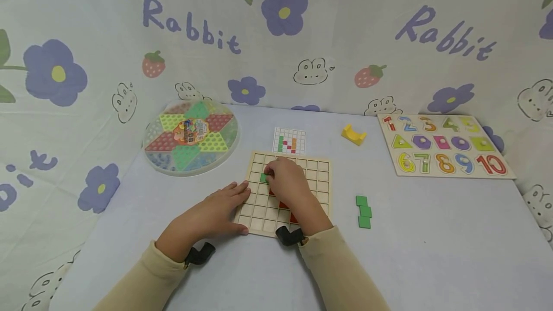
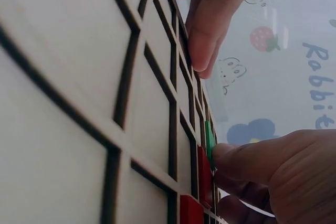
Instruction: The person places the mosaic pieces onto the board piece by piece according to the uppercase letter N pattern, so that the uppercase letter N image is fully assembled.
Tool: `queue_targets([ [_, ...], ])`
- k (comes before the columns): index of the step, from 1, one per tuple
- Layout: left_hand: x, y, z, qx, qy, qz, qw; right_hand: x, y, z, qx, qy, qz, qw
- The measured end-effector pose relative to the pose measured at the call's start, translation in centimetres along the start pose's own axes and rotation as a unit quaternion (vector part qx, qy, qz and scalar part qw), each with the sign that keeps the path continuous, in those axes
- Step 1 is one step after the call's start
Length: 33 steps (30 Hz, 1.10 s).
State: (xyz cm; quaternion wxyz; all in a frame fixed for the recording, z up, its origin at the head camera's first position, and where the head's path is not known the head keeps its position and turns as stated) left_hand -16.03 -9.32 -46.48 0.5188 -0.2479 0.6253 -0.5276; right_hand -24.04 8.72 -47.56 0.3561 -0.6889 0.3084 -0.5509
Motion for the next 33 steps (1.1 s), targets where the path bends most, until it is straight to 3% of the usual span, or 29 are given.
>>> queue_targets([
  [6, 0.0, 0.1, -0.1, 0.0, 0.001, -0.002, 1.0, -0.1, -0.8, 0.2, -0.005, -0.007, 0.004, 1.0],
  [11, -0.1, 0.2, 0.0, 0.006, -0.002, 0.008, 1.0, -2.0, -4.7, 1.1, -0.022, 0.017, -0.023, 0.9994],
  [15, -0.1, 0.1, 0.1, 0.01, -0.01, 0.01, 0.9999, -5.2, -8.4, 2.4, -0.042, 0.037, -0.011, 0.9984],
  [20, 0.0, 0.0, 0.2, 0.006, -0.01, 0.008, 0.9999, -10.9, -11.5, 4.9, -0.043, 0.067, 0.024, 0.9965],
  [26, 0.1, 0.2, 0.1, 0.007, -0.007, 0.007, 0.9999, -16.4, -12.6, 8.0, 0.003, 0.11, 0.034, 0.9933],
  [33, 0.0, 0.2, -0.1, 0.006, -0.005, 0.002, 1.0, -17.3, -12.9, 9.4, -0.011, 0.084, 0.013, 0.9963],
])
Point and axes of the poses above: each hand's wrist, its own z-axis away from the middle knuckle, its own y-axis out of the palm, x = y × z, the point moved 4 cm from there along -z, towards the middle knuckle, and after that the axes turned 14 degrees about -x, right-handed, at the moved point
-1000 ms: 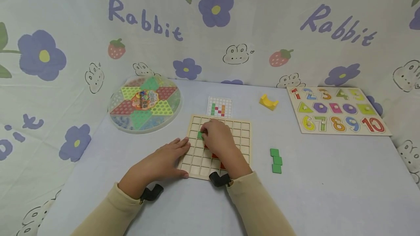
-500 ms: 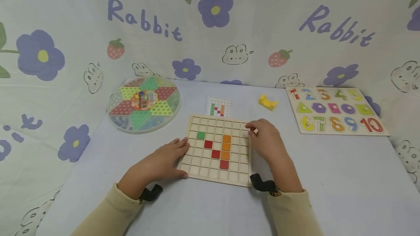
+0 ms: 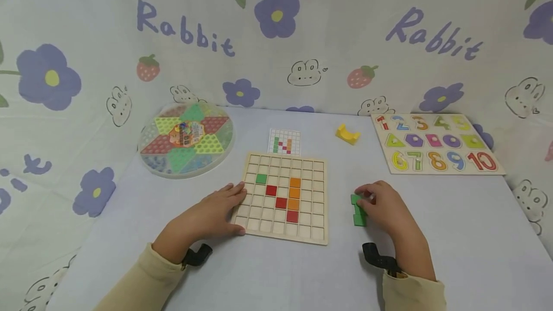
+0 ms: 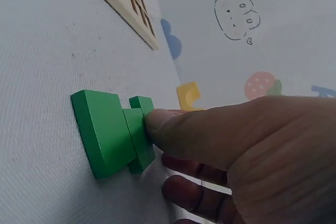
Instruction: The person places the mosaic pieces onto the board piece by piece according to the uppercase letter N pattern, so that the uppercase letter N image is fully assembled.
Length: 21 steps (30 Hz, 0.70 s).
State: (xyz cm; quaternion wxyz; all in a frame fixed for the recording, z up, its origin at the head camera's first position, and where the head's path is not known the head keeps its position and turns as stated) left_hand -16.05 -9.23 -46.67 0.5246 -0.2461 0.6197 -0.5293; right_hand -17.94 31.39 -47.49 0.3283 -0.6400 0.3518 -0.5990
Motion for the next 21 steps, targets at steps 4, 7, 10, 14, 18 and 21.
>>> queue_targets([
  [4, -0.1, -0.1, 0.1, 0.001, -0.002, 0.002, 1.0, -0.1, 0.1, 0.0, 0.002, 0.01, -0.004, 0.9999],
  [7, -0.2, -0.2, 0.2, 0.0, -0.004, 0.003, 1.0, -0.2, 0.1, 0.0, 0.005, 0.019, -0.01, 0.9998],
  [10, -0.2, -0.2, 0.2, -0.001, -0.004, 0.002, 1.0, -0.3, 0.1, 0.0, 0.007, 0.034, -0.013, 0.9993],
  [14, -0.1, -0.1, 0.2, -0.001, -0.004, 0.001, 1.0, -0.7, -0.2, 0.1, -0.007, 0.054, -0.013, 0.9984],
  [18, -0.1, -0.1, 0.2, -0.002, -0.001, 0.002, 1.0, 0.0, -0.3, 0.0, -0.045, 0.069, -0.032, 0.9961],
  [21, -0.1, -0.1, 0.1, -0.001, -0.001, 0.002, 1.0, 2.7, 0.3, -0.5, -0.072, 0.064, -0.058, 0.9937],
])
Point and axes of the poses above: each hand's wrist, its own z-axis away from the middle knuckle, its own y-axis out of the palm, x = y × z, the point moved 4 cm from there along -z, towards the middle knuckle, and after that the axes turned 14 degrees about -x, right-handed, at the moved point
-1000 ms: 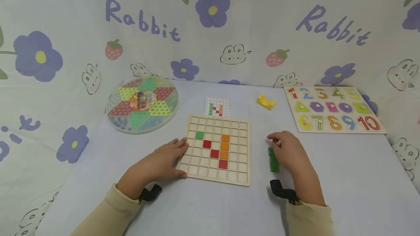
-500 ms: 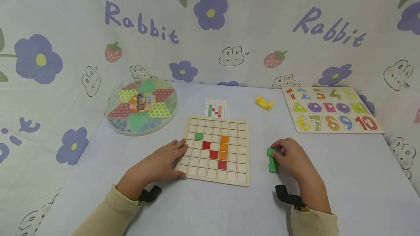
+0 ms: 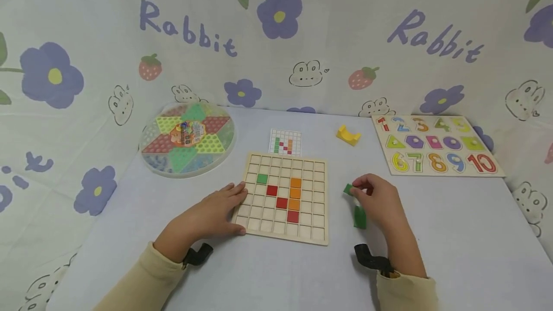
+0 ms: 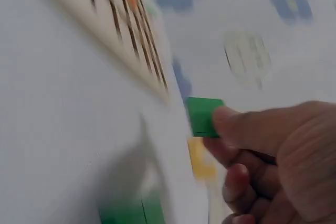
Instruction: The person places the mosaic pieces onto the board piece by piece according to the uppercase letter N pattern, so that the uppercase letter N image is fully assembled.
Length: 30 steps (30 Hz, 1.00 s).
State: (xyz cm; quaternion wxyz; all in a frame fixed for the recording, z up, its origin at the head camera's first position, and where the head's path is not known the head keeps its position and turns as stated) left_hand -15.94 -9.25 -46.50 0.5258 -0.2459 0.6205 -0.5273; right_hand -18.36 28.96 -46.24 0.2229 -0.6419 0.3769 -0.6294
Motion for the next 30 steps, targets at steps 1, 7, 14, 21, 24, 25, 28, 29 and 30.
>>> queue_targets([
  [1, 0.0, 0.0, 0.0, -0.001, 0.0, 0.001, 1.0, 1.3, 0.6, 0.0, -0.003, -0.004, -0.011, 0.9999],
  [7, 0.2, 0.1, -0.2, 0.0, -0.002, -0.003, 1.0, 9.5, 6.4, 0.6, 0.035, -0.054, -0.075, 0.9951],
  [14, 0.1, 0.4, -0.3, -0.001, 0.005, -0.005, 1.0, 14.1, 12.0, 0.7, 0.08, -0.107, -0.063, 0.989],
  [21, 0.1, 0.4, -0.3, 0.001, 0.007, -0.008, 0.9999, 14.8, 13.7, 0.4, 0.084, -0.132, 0.001, 0.9877],
  [24, 0.1, 0.2, -0.2, 0.0, 0.006, -0.007, 1.0, 14.9, 13.9, 0.6, 0.086, -0.145, 0.015, 0.9856],
  [25, 0.1, 0.1, -0.2, -0.001, 0.006, -0.005, 1.0, 15.0, 13.9, 0.6, 0.087, -0.15, 0.017, 0.9846],
  [28, 0.1, 0.0, 0.0, -0.001, 0.005, 0.001, 1.0, 15.3, 13.7, 1.0, 0.088, -0.165, 0.022, 0.9822],
  [29, 0.1, -0.1, 0.0, -0.001, 0.005, 0.002, 1.0, 15.4, 13.7, 1.1, 0.085, -0.168, 0.023, 0.9818],
  [30, 0.1, -0.1, 0.0, -0.001, 0.005, 0.003, 1.0, 15.5, 13.7, 1.2, 0.082, -0.174, 0.025, 0.981],
])
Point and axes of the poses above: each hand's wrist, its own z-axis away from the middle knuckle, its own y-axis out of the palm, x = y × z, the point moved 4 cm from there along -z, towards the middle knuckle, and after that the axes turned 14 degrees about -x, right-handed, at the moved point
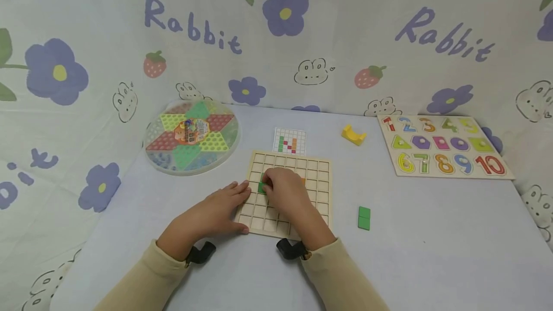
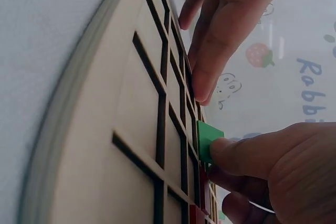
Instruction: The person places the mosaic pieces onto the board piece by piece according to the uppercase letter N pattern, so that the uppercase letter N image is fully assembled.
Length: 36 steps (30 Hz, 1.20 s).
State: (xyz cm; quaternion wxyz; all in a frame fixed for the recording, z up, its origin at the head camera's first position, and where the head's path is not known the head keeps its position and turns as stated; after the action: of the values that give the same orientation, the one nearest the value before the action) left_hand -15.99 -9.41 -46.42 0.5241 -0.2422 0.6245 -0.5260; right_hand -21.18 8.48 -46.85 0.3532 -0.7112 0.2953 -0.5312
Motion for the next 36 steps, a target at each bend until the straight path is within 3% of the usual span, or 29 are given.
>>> queue_targets([
  [7, -0.1, 0.2, -0.1, 0.003, 0.0, -0.007, 1.0, -0.1, 0.1, 0.3, -0.009, -0.02, 0.038, 0.999],
  [14, -0.5, 0.2, -0.2, 0.005, -0.004, -0.002, 1.0, -0.5, 0.1, 0.6, -0.023, -0.023, 0.036, 0.9988],
  [18, -0.7, 0.4, -0.3, 0.006, -0.002, -0.002, 1.0, -1.0, -0.8, 0.5, -0.007, -0.004, 0.008, 0.9999],
  [21, -0.8, 0.5, -0.3, 0.006, -0.003, -0.002, 1.0, -1.9, -2.7, 0.5, 0.002, 0.028, -0.024, 0.9993],
  [25, -0.8, 0.6, -0.3, 0.008, -0.007, 0.001, 0.9999, -4.0, -6.6, 0.9, -0.005, 0.063, -0.039, 0.9973],
  [30, -0.6, 0.5, -0.2, 0.011, -0.008, -0.003, 0.9999, -8.3, -11.1, 2.9, -0.004, 0.087, -0.009, 0.9962],
  [36, -0.3, 0.1, 0.0, 0.01, -0.01, 0.003, 0.9999, -14.3, -13.4, 6.6, 0.026, 0.152, 0.022, 0.9878],
])
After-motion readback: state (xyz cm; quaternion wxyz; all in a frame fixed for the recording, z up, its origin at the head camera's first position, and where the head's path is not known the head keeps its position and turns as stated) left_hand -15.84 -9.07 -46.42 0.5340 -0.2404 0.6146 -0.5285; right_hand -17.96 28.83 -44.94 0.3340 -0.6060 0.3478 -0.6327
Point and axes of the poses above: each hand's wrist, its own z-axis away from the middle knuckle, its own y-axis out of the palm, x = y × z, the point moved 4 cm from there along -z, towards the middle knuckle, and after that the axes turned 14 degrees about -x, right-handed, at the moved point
